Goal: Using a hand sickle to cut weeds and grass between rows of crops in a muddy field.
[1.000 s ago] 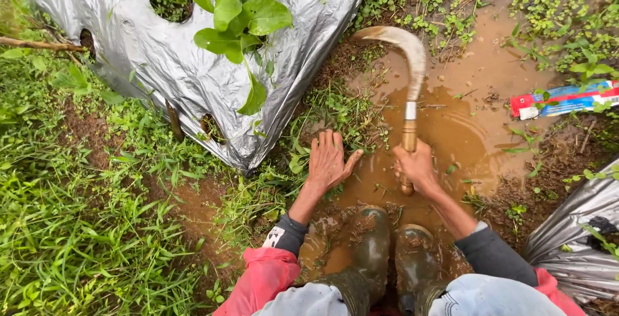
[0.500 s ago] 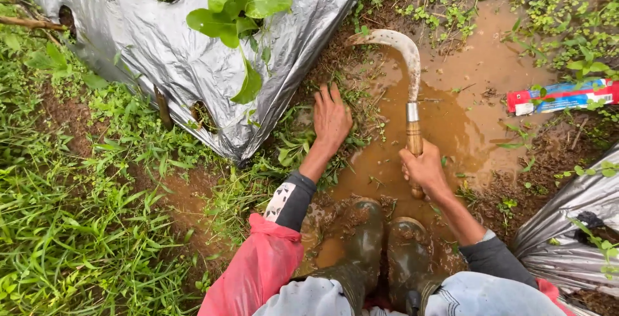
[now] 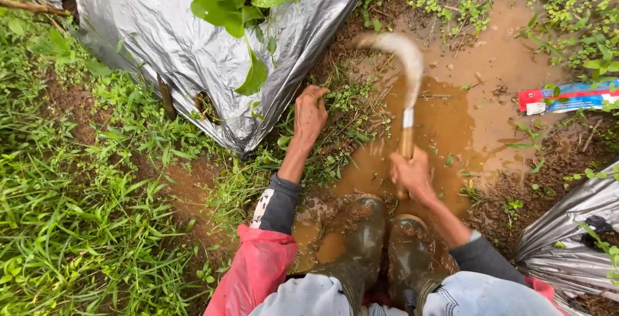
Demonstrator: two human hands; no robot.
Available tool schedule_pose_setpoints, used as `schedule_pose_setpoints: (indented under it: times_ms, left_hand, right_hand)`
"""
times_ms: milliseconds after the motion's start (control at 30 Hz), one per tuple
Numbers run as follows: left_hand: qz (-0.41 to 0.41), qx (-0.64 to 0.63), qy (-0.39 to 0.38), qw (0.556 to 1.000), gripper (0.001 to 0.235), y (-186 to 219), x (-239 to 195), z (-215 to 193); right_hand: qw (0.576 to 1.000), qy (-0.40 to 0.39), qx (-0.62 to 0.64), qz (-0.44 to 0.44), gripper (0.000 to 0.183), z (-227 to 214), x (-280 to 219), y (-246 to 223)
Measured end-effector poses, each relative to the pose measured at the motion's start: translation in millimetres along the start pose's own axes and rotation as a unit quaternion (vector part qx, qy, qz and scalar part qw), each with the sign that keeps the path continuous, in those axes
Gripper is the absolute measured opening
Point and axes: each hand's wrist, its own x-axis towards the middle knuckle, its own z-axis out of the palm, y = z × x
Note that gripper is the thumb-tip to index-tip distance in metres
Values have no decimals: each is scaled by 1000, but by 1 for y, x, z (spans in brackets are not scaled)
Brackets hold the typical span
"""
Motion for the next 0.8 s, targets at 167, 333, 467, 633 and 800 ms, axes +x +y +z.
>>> schedule_pose_setpoints:
  times_ms: [167,333,467,633,800]
  left_hand:
    - [-26,-11,-19,999,32,5,-8,6]
    - [-28,-12,-73,997,31,16,-37,8]
    - [-18,-2,-105,994,22,41,-24,-7]
    - [-62,53,-59,995,39,40,27,6]
    - [-74,306,-32,949,32,14,66,58]
  right_hand:
    - [992,-86,-89,40,1,-14,4,7]
    - [992,-78,-82,48,2,-15,-5,16]
    - [998,-44,-37,-5,3,-9,13,-9]
    - [993,-61,-77,60,3,-33,10,29]
    - [999,23,-23,9,8,-27,12,-16]
